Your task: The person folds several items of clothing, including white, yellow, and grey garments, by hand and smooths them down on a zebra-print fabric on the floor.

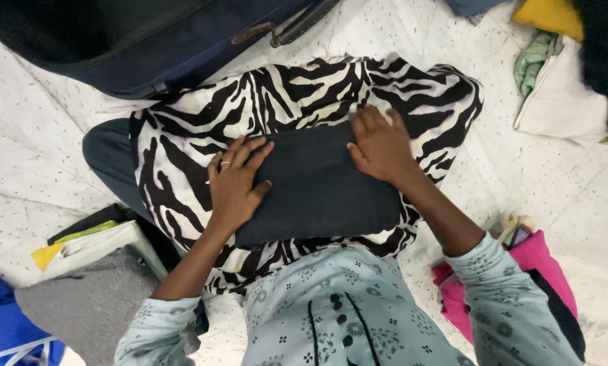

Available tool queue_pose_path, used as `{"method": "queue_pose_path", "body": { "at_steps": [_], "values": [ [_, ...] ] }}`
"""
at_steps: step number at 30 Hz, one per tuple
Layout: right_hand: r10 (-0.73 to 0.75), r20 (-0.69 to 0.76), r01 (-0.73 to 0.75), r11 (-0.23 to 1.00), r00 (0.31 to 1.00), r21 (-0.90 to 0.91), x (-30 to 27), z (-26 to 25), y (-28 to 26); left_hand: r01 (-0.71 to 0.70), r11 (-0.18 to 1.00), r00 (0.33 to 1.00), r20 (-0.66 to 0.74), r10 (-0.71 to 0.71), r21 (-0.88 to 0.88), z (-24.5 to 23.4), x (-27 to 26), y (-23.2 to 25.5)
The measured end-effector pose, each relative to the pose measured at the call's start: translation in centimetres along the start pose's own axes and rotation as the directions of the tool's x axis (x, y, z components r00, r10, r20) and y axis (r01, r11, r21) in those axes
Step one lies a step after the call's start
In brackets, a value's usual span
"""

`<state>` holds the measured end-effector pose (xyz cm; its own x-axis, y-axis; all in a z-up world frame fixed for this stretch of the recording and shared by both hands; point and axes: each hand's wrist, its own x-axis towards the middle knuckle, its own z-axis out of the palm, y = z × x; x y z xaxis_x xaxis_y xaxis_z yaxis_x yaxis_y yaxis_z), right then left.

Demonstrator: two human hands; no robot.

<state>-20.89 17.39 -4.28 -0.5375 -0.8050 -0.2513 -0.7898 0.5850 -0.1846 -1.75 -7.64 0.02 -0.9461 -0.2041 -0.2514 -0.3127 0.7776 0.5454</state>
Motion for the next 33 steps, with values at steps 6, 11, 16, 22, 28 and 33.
{"method": "queue_pose_path", "body": {
  "at_steps": [6, 11, 16, 22, 28, 33],
  "values": [
    [0.191, 0.121, -0.185, 0.981, 0.974, -0.062, 1.4, -2.7, -1.0, 0.257, 0.908, 0.966, 0.099, -0.238, -0.331, -4.0, -1.5, -2.1],
    [-0.087, -0.09, 0.103, 0.978, 0.992, 0.183, 4.8, -3.3, -8.6, 0.103, 0.867, 0.982, -0.088, -0.166, -0.488, -4.7, -4.1, -2.7],
    [-0.192, -0.015, 0.186, 0.926, 0.981, 0.328, 8.1, -2.5, -15.4, 0.119, 0.78, 0.979, -0.056, -0.194, -0.615, -4.6, -6.6, -2.1],
    [-0.123, -0.132, 0.153, 0.956, 0.984, 0.252, 8.4, 0.2, -16.2, 0.155, 0.698, 0.974, -0.008, -0.225, -0.699, -4.7, -8.7, -1.7],
    [-0.103, -0.331, 0.251, 0.861, 0.938, 0.442, 6.4, -1.3, -15.7, 0.168, 0.615, 0.96, -0.014, -0.279, -0.77, -4.7, -8.3, -3.3],
    [-0.249, -0.653, 0.613, 0.672, 0.715, 0.414, 1.9, -8.6, -15.5, 0.117, 0.619, 0.946, -0.103, -0.308, -0.777, -5.4, -7.2, -6.1]
  ]
}}
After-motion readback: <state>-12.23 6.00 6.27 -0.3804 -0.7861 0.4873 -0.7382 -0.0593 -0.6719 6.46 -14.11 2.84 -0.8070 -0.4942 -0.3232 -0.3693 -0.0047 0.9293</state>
